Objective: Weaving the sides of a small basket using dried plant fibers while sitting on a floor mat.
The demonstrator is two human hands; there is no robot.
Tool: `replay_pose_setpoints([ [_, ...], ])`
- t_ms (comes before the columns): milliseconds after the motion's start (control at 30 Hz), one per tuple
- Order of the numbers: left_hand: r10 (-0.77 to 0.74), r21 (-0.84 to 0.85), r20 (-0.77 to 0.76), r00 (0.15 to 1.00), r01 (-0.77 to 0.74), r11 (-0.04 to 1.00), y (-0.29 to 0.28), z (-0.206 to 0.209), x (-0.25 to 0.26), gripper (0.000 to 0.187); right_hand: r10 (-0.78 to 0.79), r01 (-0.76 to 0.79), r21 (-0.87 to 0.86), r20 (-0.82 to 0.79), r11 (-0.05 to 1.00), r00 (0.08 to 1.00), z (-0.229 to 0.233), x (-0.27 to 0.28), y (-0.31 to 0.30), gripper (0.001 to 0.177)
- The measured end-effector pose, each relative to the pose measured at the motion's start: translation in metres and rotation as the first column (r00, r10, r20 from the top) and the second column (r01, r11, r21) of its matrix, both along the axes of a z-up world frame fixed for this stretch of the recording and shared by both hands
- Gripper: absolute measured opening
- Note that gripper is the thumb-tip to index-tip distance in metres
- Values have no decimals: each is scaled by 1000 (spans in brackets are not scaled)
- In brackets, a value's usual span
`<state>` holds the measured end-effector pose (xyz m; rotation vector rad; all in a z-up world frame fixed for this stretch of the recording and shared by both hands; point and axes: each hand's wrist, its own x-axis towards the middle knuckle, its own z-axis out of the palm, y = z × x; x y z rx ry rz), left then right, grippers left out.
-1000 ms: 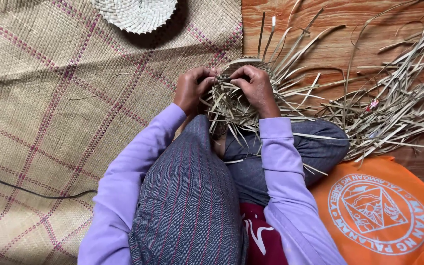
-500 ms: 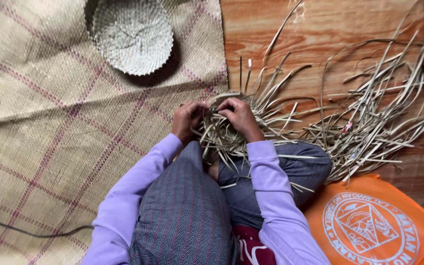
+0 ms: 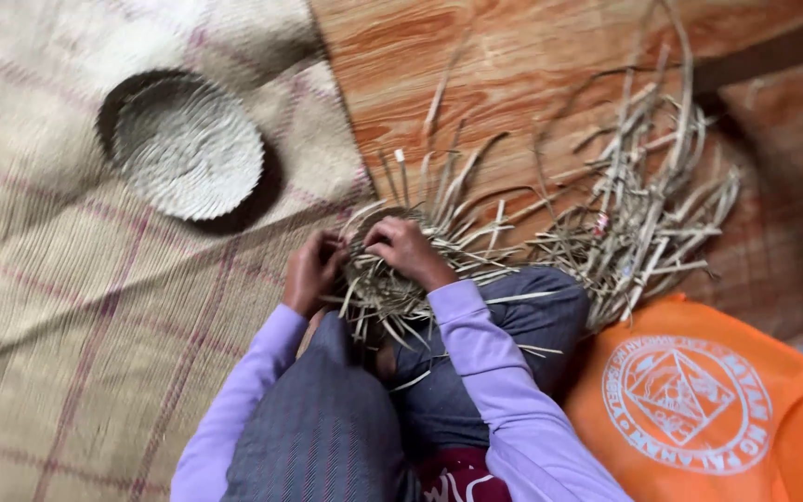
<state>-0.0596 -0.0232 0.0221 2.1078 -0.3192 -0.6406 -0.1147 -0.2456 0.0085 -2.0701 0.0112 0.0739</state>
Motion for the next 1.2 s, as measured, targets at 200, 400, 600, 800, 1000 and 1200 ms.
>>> replay_pose_setpoints([
  [200,-241,102,446,862,218,970,-3,-8,1,33,-58,60,-160,20,985,998,-7,-9,-3,16],
  [400,-390,256,488,781,299,919,3,-20,8,58,-40,39,-156,-2,987,999,-29,-12,-2,17],
  [600,-409,78,220,886,402,912,4,1,25,27,-21,21,8,6,1000,1000,-27,-5,1,14],
  [800,-351,-44,-24,936,349,936,10,-23,34,10,-34,34,-25,-32,999,999,-17,-3,5,16],
  [1000,-227,18,-149,962,233,972,2,-17,31,31,-55,56,0,-70,998,996,-10,0,10,13],
  [1200,-241,67,-157,958,254,965,3,-39,23,20,-42,27,-123,-120,992,992,-8,-2,5,12],
])
